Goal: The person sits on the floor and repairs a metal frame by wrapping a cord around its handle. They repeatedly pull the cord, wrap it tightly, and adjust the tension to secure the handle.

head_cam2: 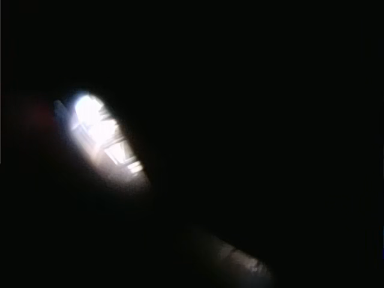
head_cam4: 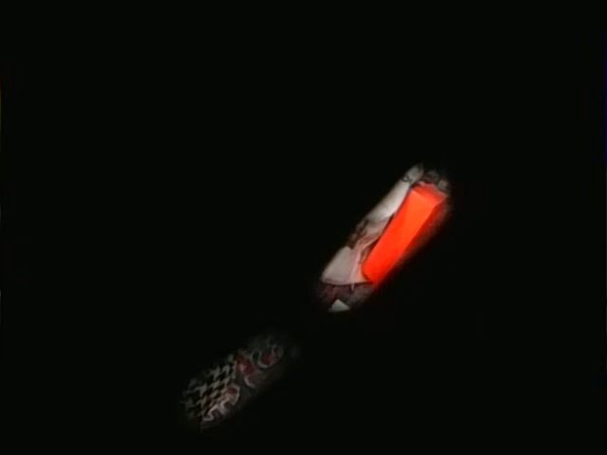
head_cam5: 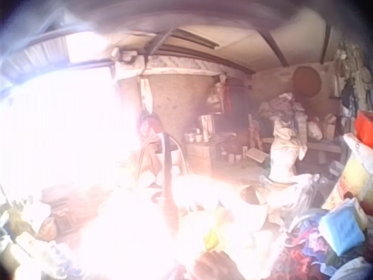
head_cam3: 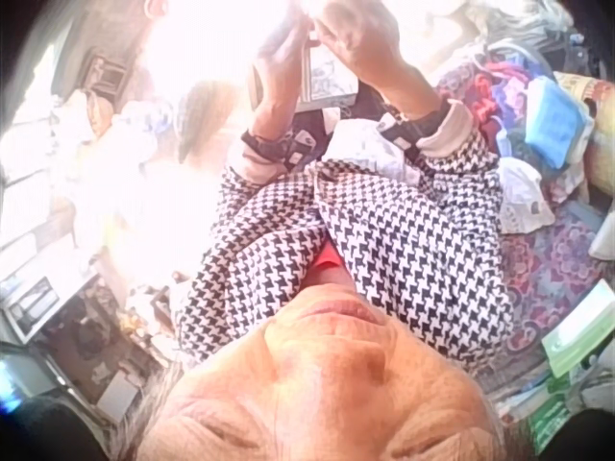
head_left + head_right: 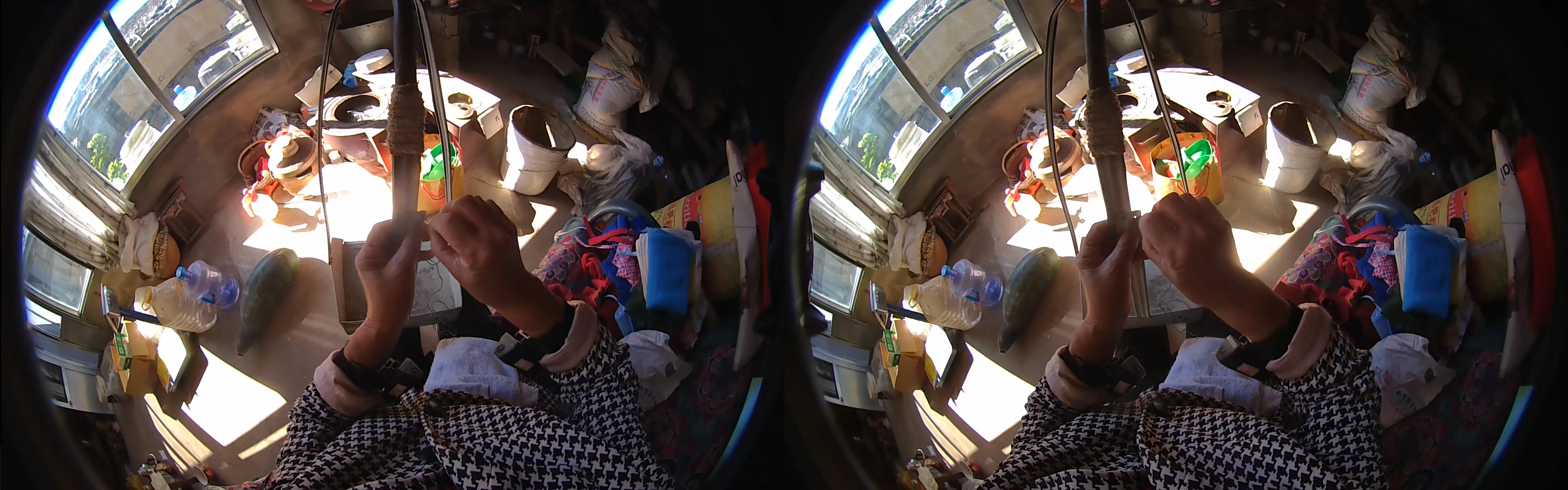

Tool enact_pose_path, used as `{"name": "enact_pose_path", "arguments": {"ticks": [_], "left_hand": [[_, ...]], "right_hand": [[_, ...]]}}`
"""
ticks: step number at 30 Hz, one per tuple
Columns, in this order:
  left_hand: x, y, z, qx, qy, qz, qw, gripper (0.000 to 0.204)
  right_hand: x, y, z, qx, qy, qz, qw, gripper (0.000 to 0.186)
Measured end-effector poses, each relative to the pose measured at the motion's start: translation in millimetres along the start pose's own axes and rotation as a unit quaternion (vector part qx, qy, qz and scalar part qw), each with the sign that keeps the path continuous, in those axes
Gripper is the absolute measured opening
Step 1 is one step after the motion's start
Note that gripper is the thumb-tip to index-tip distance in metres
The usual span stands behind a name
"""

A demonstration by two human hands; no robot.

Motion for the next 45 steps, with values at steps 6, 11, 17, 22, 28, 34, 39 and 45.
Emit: {"name": "enact_pose_path", "arguments": {"ticks": [6, 11, 17, 22, 28, 34, 39, 45], "left_hand": [[0, 1, 1, 0.007, -0.012, 0.007, 1.0, 0.012], [0, 1, 2, 0.025, -0.021, 0.014, 0.999, 0.013], [1, -1, 0, 0.008, -0.01, 0.01, 1.0, 0.014], [1, -4, 0, 0.025, -0.018, -0.002, 1.0, 0.008], [1, -1, 1, 0.017, -0.017, 0.01, 1.0, 0.012], [2, 1, 1, 0.001, -0.012, 0.019, 1.0, 0.015], [3, 0, 0, -0.005, -0.017, 0.022, 1.0, 0.015], [3, 0, 1, 0.001, -0.01, 0.016, 1.0, 0.015]], "right_hand": [[0, 2, 1, -0.002, -0.005, 0.019, 1.0, 0.021], [-1, 1, 0, -0.01, -0.016, 0.019, 1.0, 0.018], [-4, 1, -1, -0.012, -0.028, 0.029, 0.999, 0.015], [-8, 3, 0, -0.008, -0.033, 0.061, 0.998, 0.014], [-9, 4, 2, -0.039, -0.07, 0.081, 0.993, 0.013], [-9, 5, 2, -0.05, -0.101, 0.083, 0.99, 0.013], [-9, 6, 2, -0.068, -0.112, 0.107, 0.986, 0.011], [-10, 5, 1, -0.073, -0.121, 0.126, 0.982, 0.011]]}}
Point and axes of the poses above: each hand's wrist, its own x-axis away from the middle knuckle, its own y-axis out of the back of the hand, z = x × y, the point moved 1 cm from there along -x, towards the middle knuckle, and after that the axes turned 12 degrees about x, right-handed, at the moved point
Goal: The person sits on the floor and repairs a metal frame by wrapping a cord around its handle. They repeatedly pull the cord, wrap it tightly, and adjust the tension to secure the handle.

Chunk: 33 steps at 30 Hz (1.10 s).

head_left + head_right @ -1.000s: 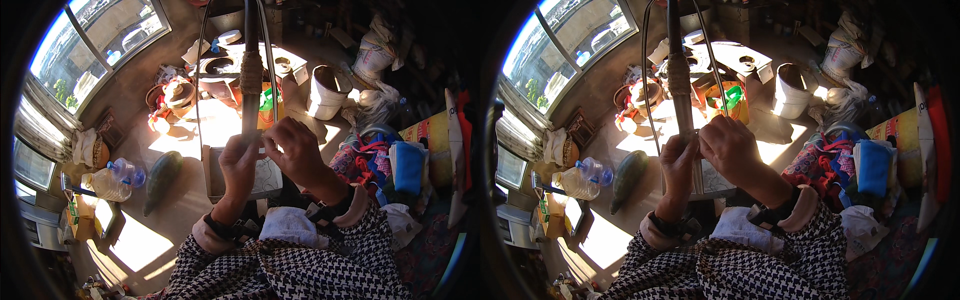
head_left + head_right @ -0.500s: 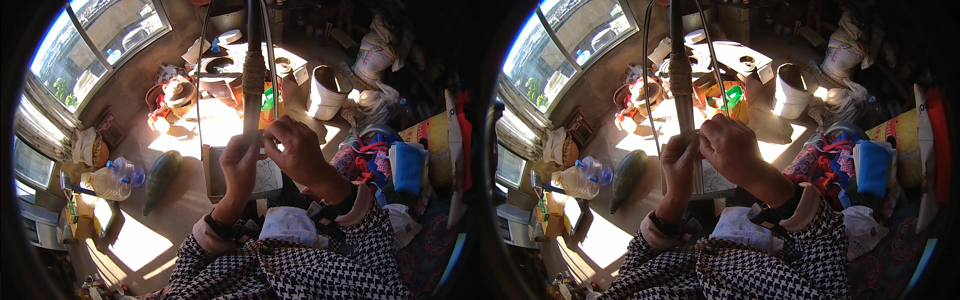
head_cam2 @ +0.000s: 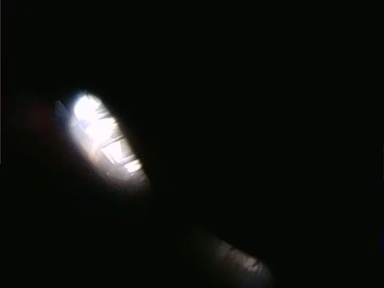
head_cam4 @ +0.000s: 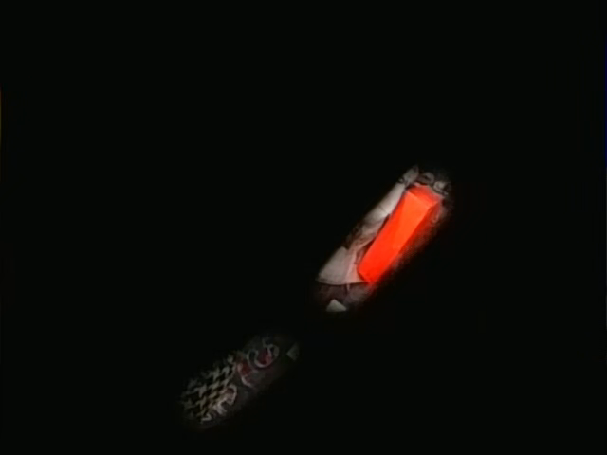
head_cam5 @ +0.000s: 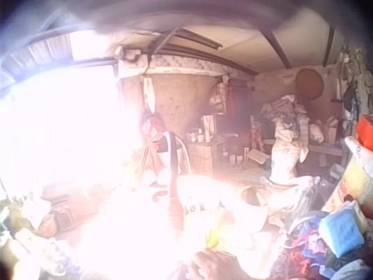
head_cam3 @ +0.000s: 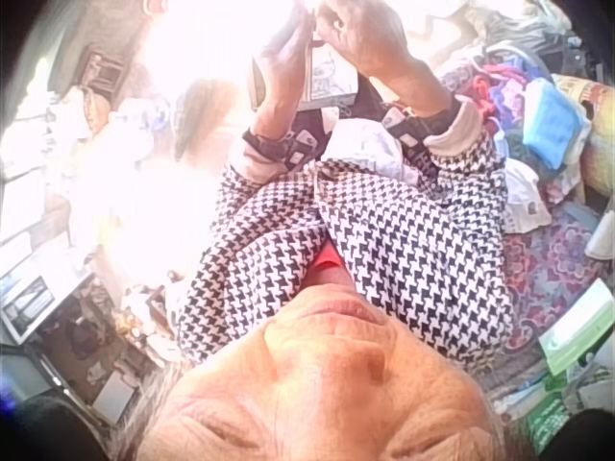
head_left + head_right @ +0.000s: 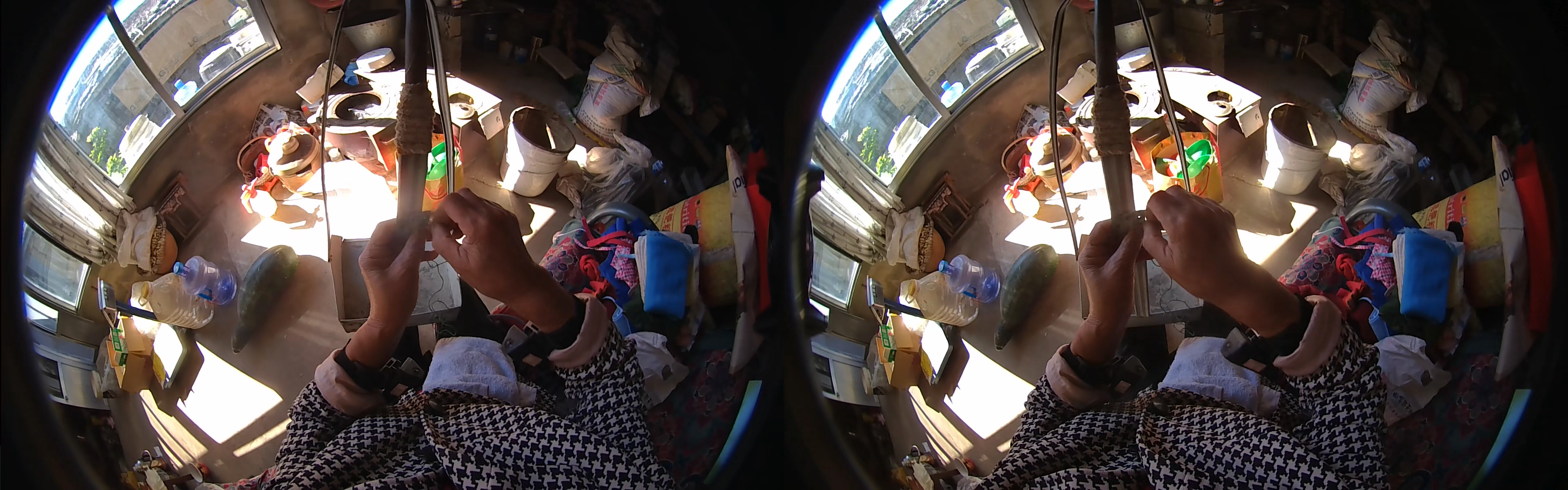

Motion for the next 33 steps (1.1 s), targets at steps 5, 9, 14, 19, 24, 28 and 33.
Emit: {"name": "enact_pose_path", "arguments": {"ticks": [5, 9, 14, 19, 24, 28, 33], "left_hand": [[0, 1, 1, 0.01, 0.003, -0.005, 1.0, 0.015], [-1, 2, 2, 0.012, 0.002, 0.0, 1.0, 0.015], [-1, 1, 1, 0.004, 0.0, -0.002, 1.0, 0.015], [0, -1, -1, 0.008, -0.001, -0.007, 1.0, 0.014], [0, -1, -1, 0.005, 0.005, -0.007, 1.0, 0.015], [0, -1, -3, 0.0, 0.003, -0.01, 1.0, 0.014], [2, -2, -7, -0.009, 0.015, -0.01, 1.0, 0.011]], "right_hand": [[-2, -2, -1, -0.005, -0.003, 0.0, 1.0, 0.012], [-2, -2, -1, -0.004, 0.004, -0.02, 1.0, 0.011], [-2, -3, 0, 0.003, 0.0, -0.025, 1.0, 0.011], [0, -2, -2, -0.008, -0.002, -0.03, 1.0, 0.009], [5, 5, -5, -0.187, -0.059, 0.011, 0.981, 0.007], [10, 26, 5, -0.394, -0.134, 0.084, 0.905, 0.007], [19, 71, 33, -0.494, -0.014, 0.175, 0.852, 0.013]]}}
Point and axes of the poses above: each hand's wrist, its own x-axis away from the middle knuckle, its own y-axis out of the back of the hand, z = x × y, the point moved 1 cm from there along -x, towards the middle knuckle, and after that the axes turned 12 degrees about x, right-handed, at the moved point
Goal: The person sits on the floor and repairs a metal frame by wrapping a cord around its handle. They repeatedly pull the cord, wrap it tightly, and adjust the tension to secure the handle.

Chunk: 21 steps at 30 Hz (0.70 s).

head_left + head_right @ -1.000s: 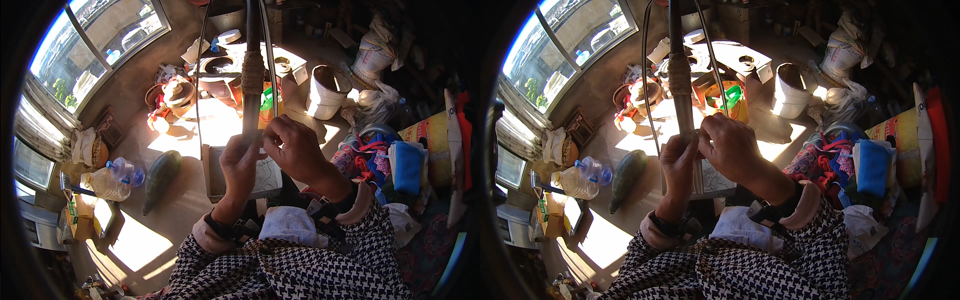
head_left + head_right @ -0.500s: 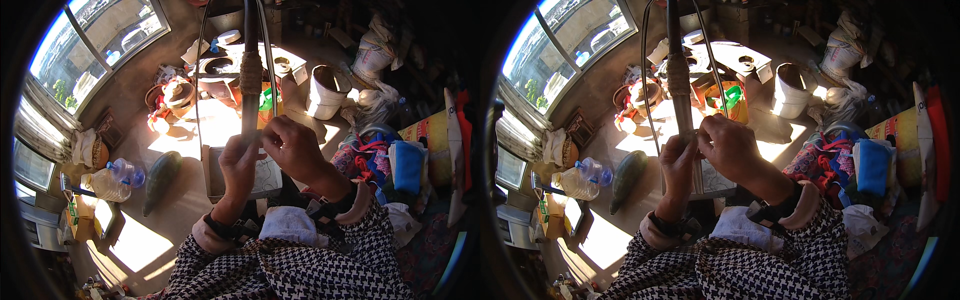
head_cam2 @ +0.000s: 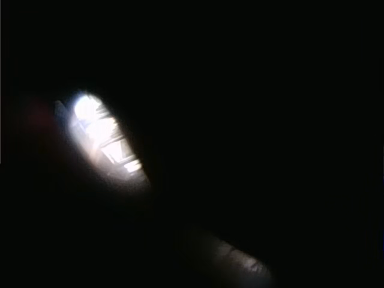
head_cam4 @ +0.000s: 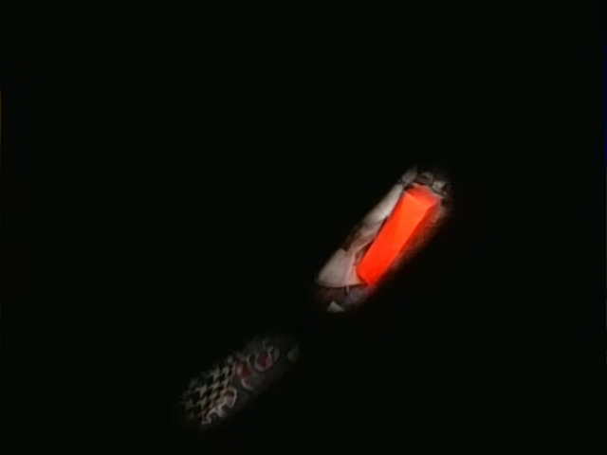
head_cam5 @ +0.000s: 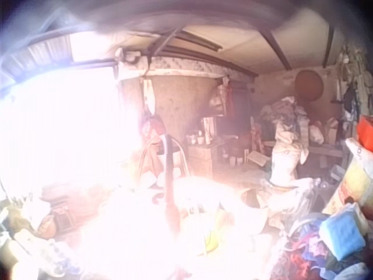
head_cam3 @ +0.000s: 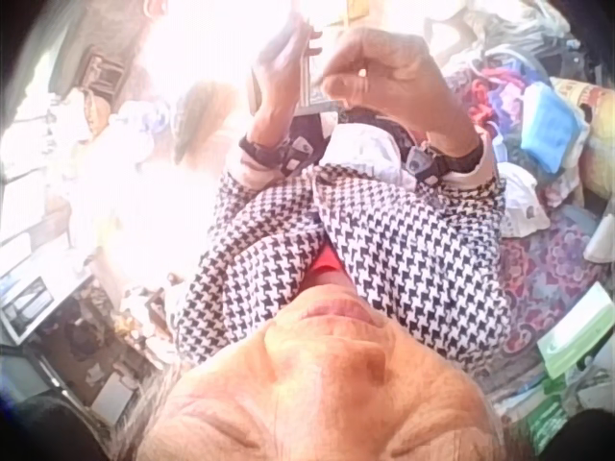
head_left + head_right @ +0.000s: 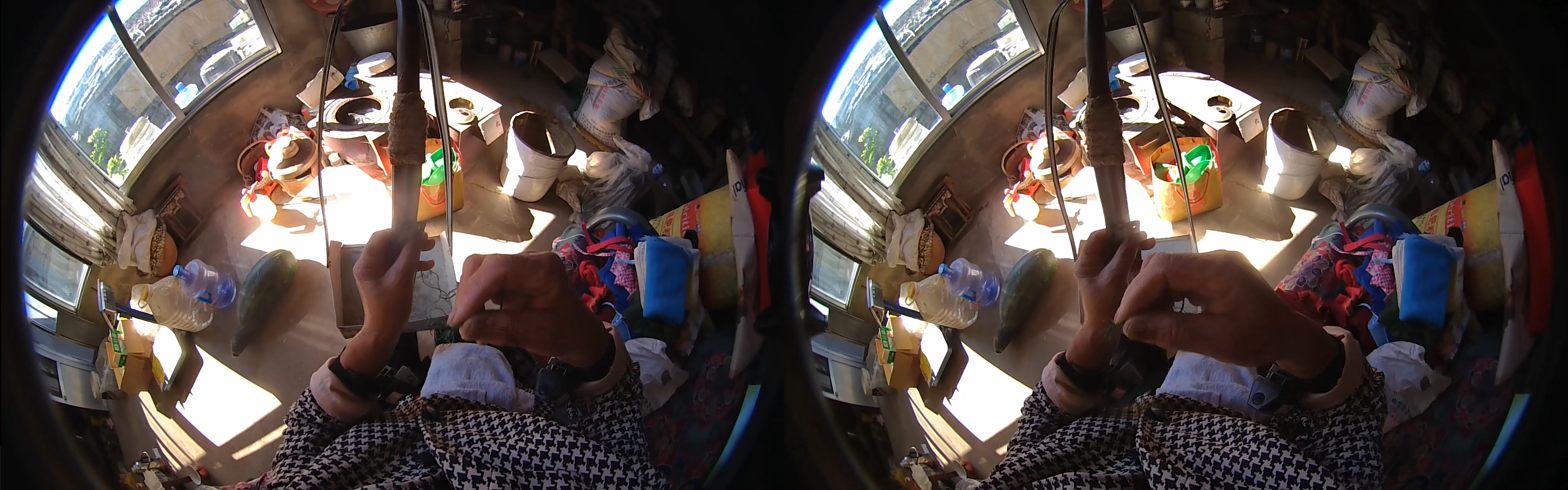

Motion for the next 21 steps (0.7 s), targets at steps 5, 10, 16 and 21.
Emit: {"name": "enact_pose_path", "arguments": {"ticks": [5, 10, 16, 21], "left_hand": [[-3, 1, -3, 0.001, 0.021, -0.024, 0.999, 0.01], [-8, -3, -9, -0.044, 0.025, -0.038, 0.998, 0.009], [-17, -9, -8, -0.056, 0.033, -0.055, 0.996, 0.013], [-20, -8, -3, -0.032, 0.041, -0.045, 0.998, 0.014]], "right_hand": [[6, -4, 25, -0.107, 0.199, 0.123, 0.966, 0.015], [0, 0, 15, -0.163, 0.296, 0.067, 0.939, 0.011], [6, 23, 2, -0.177, 0.237, 0.087, 0.951, 0.014], [3, 34, -1, -0.212, 0.173, 0.092, 0.957, 0.017]]}}
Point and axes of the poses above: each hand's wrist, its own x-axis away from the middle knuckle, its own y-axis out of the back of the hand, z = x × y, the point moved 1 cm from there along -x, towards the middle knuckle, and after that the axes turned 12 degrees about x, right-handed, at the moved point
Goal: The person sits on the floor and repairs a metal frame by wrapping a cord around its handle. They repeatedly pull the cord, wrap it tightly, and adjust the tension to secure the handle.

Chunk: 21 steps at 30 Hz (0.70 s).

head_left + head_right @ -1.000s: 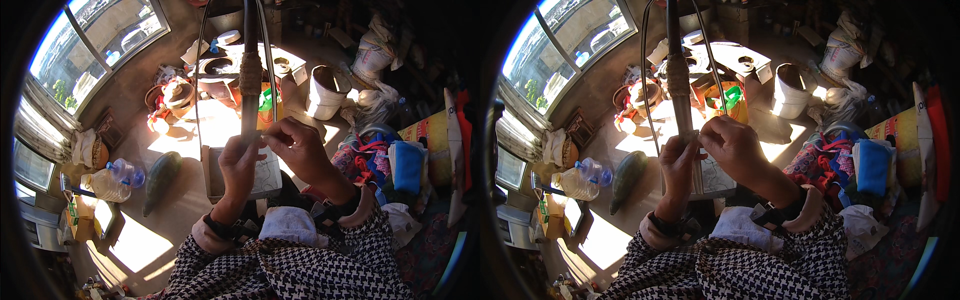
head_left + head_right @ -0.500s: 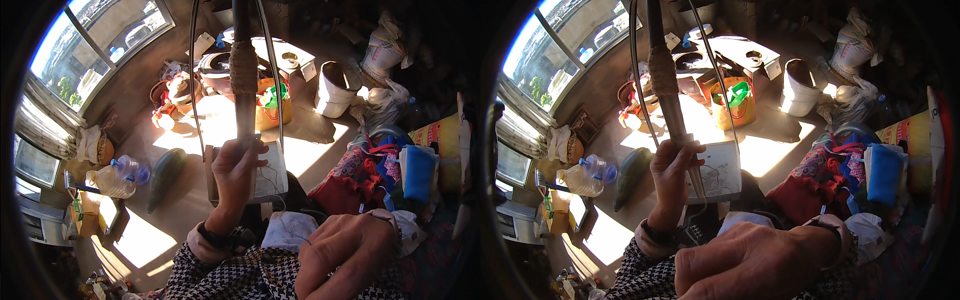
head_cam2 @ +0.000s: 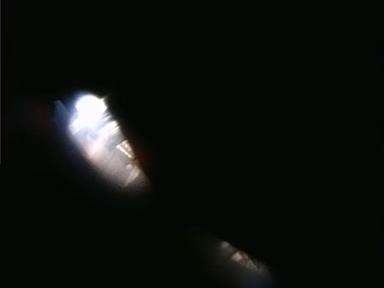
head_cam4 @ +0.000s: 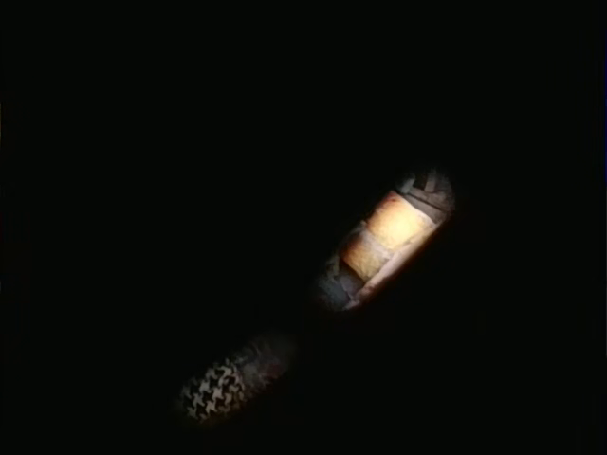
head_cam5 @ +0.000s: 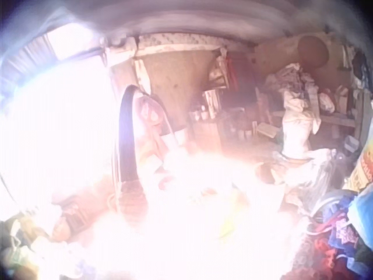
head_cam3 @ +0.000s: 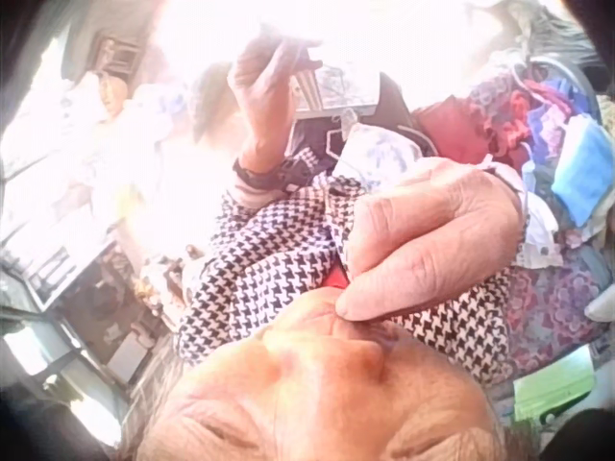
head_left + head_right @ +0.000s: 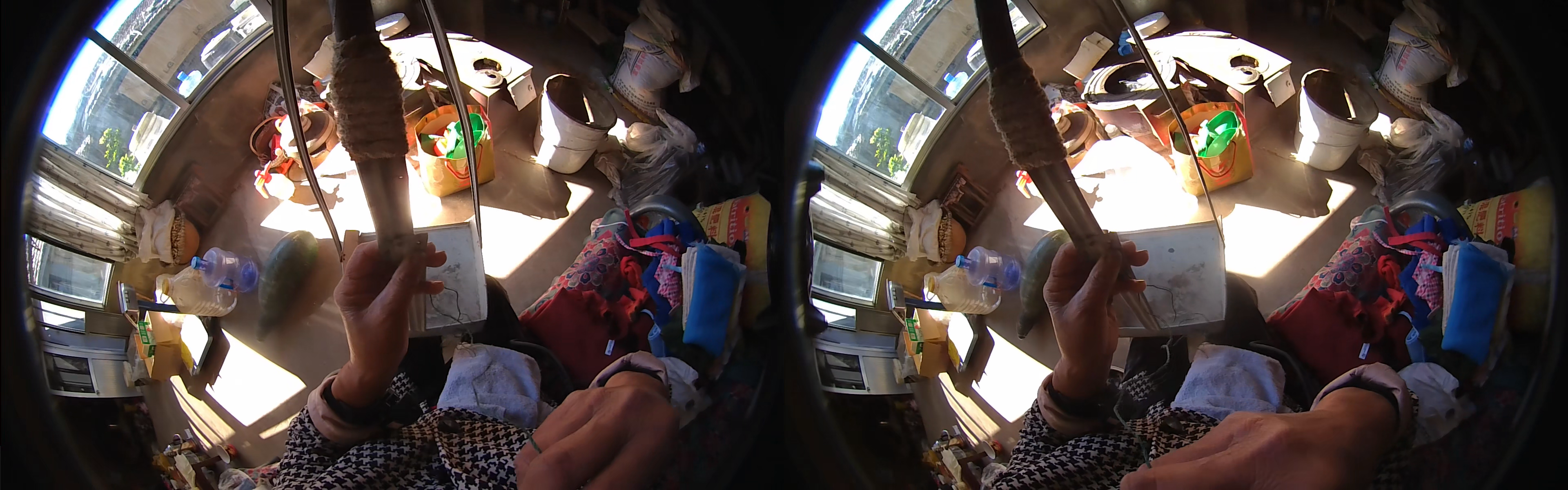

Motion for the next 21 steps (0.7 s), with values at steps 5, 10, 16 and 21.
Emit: {"name": "enact_pose_path", "arguments": {"ticks": [5, 10, 16, 21], "left_hand": [[-2, 2, -3, -0.008, 0.001, 0.005, 1.0, 0.013], [-1, 1, -4, -0.013, -0.005, 0.005, 1.0, 0.014], [-1, 2, -4, 0.006, 0.012, 0.013, 1.0, 0.012], [-1, 0, -3, 0.005, 0.013, 0.007, 1.0, 0.013]], "right_hand": [[-6, 14, -1, -0.06, -0.088, 0.069, 0.992, 0.017], [-5, 0, -7, -0.031, -0.066, 0.012, 0.997, 0.014], [-2, 4, -24, 0.049, 0.012, -0.028, 0.998, 0.013], [-1, 22, -42, 0.426, -0.072, -0.148, 0.89, 0.02]]}}
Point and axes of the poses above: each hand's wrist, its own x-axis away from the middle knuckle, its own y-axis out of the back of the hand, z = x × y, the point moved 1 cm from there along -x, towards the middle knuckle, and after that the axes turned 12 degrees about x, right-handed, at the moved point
